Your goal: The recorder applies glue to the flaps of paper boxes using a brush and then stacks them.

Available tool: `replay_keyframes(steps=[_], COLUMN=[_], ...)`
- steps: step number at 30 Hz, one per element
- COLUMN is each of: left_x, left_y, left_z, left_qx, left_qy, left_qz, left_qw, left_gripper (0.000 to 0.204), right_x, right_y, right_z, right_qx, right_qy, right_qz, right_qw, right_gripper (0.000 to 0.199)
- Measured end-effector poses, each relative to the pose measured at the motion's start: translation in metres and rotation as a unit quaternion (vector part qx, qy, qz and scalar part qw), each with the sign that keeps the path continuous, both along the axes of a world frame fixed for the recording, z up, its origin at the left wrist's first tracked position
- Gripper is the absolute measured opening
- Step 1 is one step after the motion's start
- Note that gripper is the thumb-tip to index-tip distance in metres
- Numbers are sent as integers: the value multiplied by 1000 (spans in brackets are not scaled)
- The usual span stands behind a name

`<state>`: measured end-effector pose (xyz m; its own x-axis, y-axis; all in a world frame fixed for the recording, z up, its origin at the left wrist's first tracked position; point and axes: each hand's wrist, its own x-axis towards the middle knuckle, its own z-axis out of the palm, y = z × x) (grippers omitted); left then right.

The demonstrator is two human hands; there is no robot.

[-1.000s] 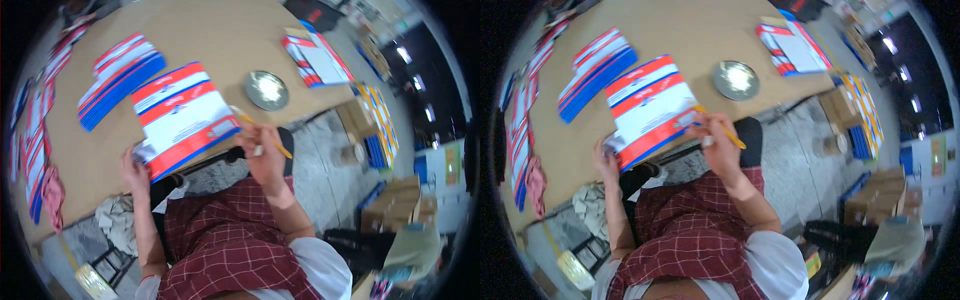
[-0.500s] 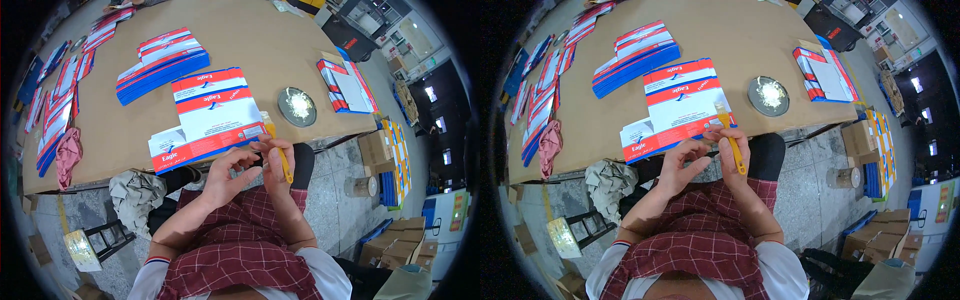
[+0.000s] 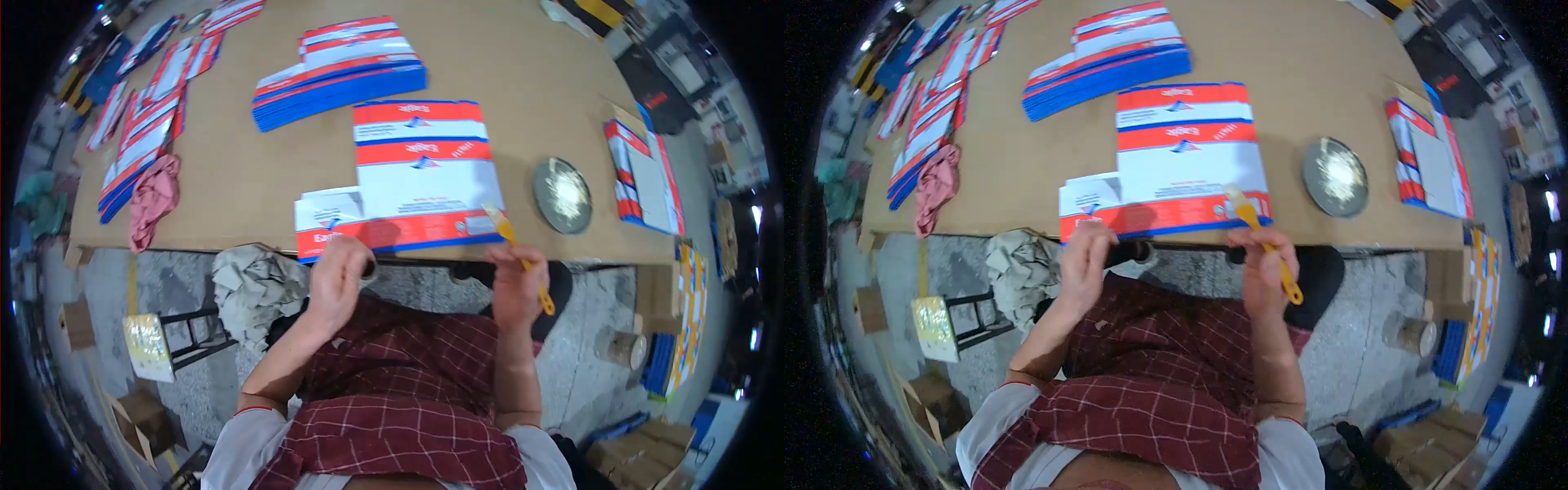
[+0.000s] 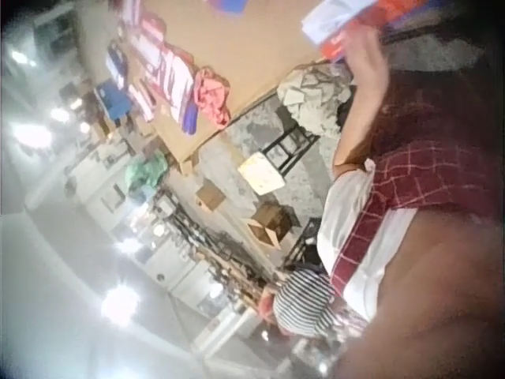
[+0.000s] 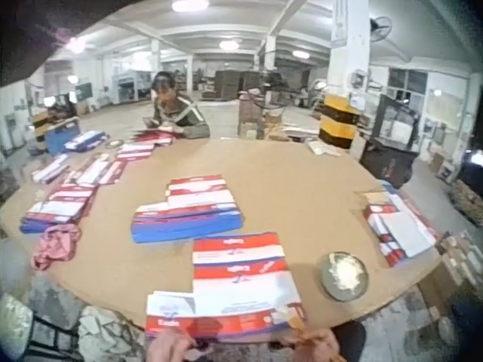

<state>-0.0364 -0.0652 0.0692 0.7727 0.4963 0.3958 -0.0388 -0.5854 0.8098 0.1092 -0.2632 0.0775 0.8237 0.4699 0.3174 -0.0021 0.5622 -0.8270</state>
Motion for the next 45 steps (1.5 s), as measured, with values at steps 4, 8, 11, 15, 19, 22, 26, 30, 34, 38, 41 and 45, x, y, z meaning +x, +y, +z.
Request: replay_keyframes(steps=[4, 8, 11, 15, 19, 22, 26, 30, 34, 38, 41, 45], left_x=[13, 28, 21, 14, 13, 11, 11, 7, 6, 6, 7, 8], left_y=[59, 66, 62, 64, 66, 65, 62, 62, 62, 62, 61, 61], left_z=[-8, -34, -50, -61, -61, -61, -59, -62, -61, -63, -63, -61], left_qx=[85, 222, 191, 176, 199, 205, 227, 235, 236, 240, 240, 237], left_qy=[42, 150, 153, 105, 83, 99, 102, 98, 102, 95, 90, 93], left_qz=[135, 143, 130, 120, 115, 103, 104, 101, 96, 99, 100, 100], left_qw=[986, 953, 961, 971, 970, 968, 963, 962, 962, 961, 961, 962], left_gripper=[29, 47, 46, 30, 21, 20, 20, 21, 22, 22, 22, 22], right_x=[16, 33, 38, 37, 29, 24, 12, 6, 6, 13, 12, 9], right_y=[41, 97, 109, 109, 110, 111, 109, 112, 112, 106, 112, 111], right_z=[11, -16, -42, -37, -37, -43, -44, -51, -49, -41, -38, -44], right_qx=[-47, -72, -107, -104, -149, -237, -247, -240, -281, -343, -299, -293], right_qy=[0, 59, 169, 203, 190, 68, 47, 8, -54, -108, -90, -90], right_qz=[105, 239, 212, 273, 273, 253, 230, 227, 253, 255, 210, 232], right_qw=[993, 967, 957, 935, 931, 935, 940, 944, 924, 898, 926, 923], right_gripper=[41, 44, 39, 25, 30, 32, 34, 33, 32, 29, 25, 22])
